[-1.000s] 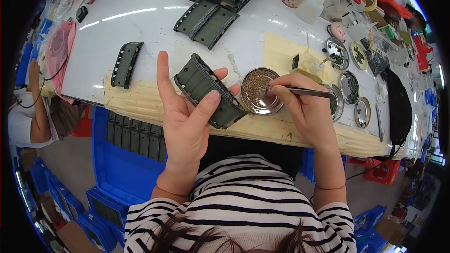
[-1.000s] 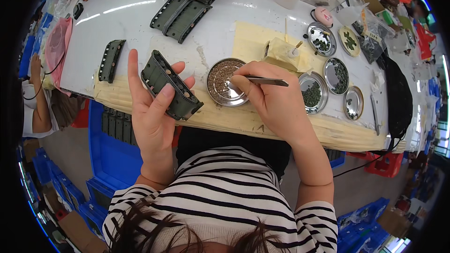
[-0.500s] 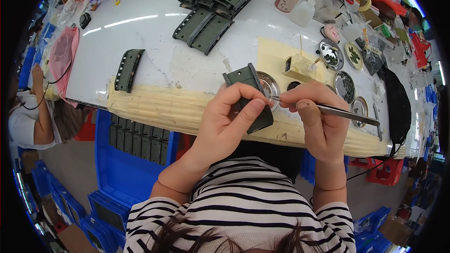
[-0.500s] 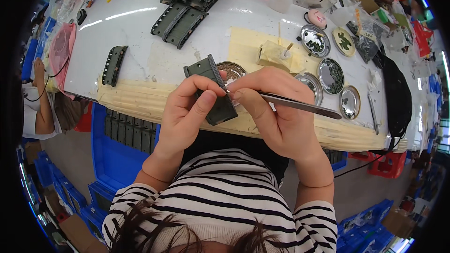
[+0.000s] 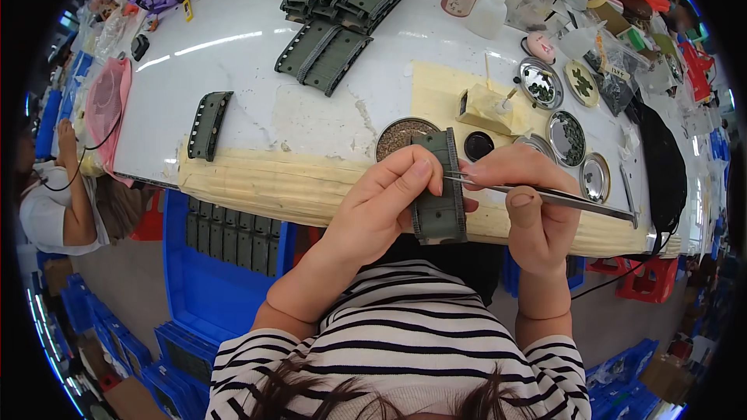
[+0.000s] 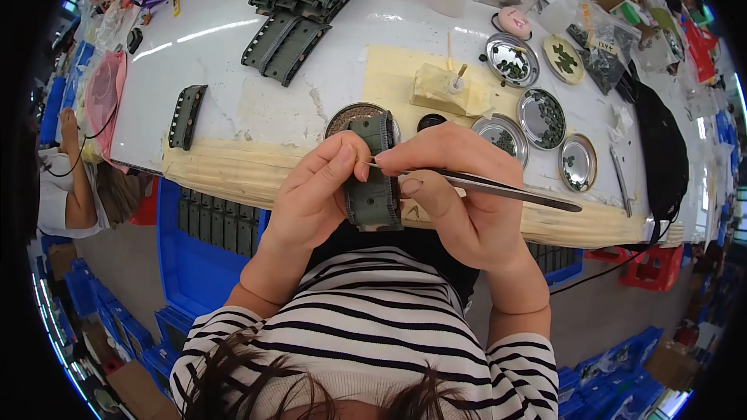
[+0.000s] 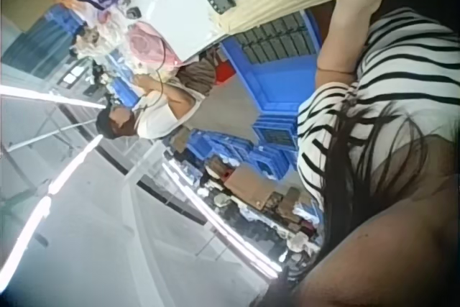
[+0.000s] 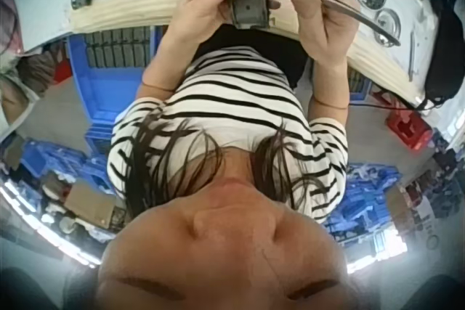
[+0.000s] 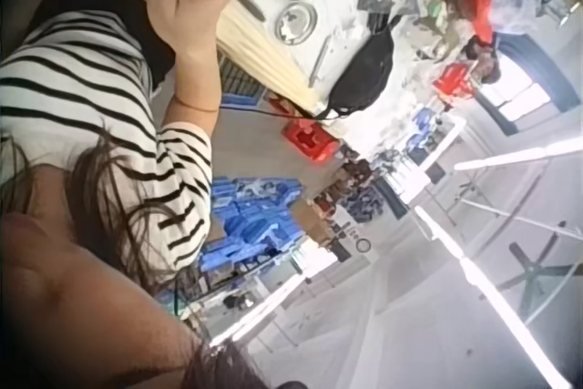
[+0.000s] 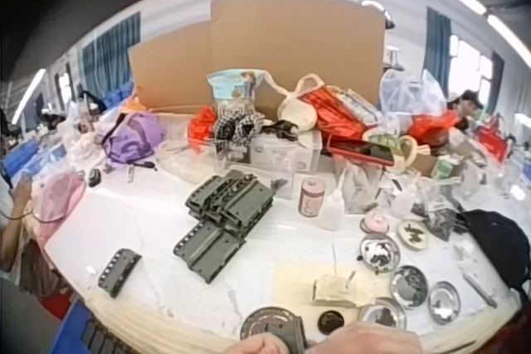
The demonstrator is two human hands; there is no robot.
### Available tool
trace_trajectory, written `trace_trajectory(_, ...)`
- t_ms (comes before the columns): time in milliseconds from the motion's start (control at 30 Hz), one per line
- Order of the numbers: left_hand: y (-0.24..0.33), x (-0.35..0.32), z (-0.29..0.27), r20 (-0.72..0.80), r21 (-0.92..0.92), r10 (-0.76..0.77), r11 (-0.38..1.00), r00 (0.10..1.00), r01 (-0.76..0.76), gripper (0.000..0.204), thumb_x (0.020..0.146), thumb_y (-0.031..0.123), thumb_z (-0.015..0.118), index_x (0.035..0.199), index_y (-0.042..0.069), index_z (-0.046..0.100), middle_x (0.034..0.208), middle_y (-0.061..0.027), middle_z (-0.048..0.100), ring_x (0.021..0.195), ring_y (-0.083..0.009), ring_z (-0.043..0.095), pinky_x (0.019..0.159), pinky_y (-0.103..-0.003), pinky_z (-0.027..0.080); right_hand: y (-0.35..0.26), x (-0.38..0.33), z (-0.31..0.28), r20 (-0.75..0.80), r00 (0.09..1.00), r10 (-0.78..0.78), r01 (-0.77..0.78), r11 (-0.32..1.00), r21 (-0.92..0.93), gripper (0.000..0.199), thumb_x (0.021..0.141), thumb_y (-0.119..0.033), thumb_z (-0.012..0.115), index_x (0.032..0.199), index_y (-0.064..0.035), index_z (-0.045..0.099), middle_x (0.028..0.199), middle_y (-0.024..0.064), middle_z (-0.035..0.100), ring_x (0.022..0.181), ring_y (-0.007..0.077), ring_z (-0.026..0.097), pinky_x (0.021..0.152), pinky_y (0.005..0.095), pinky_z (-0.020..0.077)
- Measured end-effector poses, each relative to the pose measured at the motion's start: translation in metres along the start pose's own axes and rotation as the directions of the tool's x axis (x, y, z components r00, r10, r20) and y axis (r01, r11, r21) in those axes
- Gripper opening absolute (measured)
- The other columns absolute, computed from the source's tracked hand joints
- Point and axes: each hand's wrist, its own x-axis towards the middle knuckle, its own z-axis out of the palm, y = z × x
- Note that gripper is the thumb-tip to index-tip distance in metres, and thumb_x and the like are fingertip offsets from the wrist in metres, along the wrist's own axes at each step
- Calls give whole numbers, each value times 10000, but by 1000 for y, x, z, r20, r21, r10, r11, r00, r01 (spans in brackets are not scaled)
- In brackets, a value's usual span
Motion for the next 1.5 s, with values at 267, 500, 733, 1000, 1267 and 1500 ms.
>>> trace_trajectory(267, -6, 2, 3, 68, -203, -76, 975, 995, 88, 324, 1025, 310, 335, 906, 34, 459, 968, -109, 571, 989, -283, 642, 795, -332, 557, 7, -6, -5, 43, 998, -41, 43, 998, -49, 154, 817, -73, 650, 944, 15, 664, 880, 113, 678, 798, 241, 643, 733, 308, 493)
trace_trajectory(500, -7, 2, 3, 77, -224, -80, 970, 994, 96, 322, 1025, 304, 334, 906, 33, 463, 988, -111, 571, 1004, -287, 637, 805, -337, 555, 7, -5, -5, 49, 997, -62, 66, 995, -79, 184, 800, -116, 687, 938, 4, 668, 857, 106, 678, 776, 245, 643, 717, 304, 499)
trace_trajectory(733, -8, 2, 3, 59, -210, -78, 974, 995, 89, 323, 1025, 300, 337, 903, 31, 467, 991, -112, 571, 1008, -290, 636, 808, -337, 556, 4, -6, -3, 45, 999, -10, 14, 997, -75, 183, 793, -120, 693, 926, 4, 671, 849, 91, 682, 776, 251, 643, 726, 313, 501)
trace_trajectory(1000, -9, 2, 2, 49, -189, -64, 979, 997, 72, 317, 1025, 290, 342, 905, 27, 472, 977, -105, 571, 991, -261, 638, 799, -327, 551, 1, -6, 0, 27, 998, 50, -49, 998, -27, 165, 810, -127, 677, 919, -4, 670, 830, 77, 676, 727, 222, 620, 684, 292, 484)
trace_trajectory(1267, -8, 2, 6, 16, -99, -64, 993, 998, 66, 326, 1026, 293, 339, 900, 25, 474, 978, -104, 570, 981, -216, 632, 783, -305, 540, 0, -8, -2, 33, 998, 51, -48, 997, -62, 112, 838, -76, 625, 919, -12, 670, 800, 74, 659, 692, 190, 598, 660, 276, 471)
trace_trajectory(1500, -8, -2, 17, -65, -66, 1, 998, 998, -5, 302, 959, 124, 441, 1248, 43, 405, 1193, -186, 518, 1063, -307, 604, 872, -398, 528, 10, -22, -9, -239, 965, 110, -76, 986, 145, 247, 972, -130, 473, 936, 43, 646, 842, 115, 663, 792, 160, 626, 743, 272, 485)
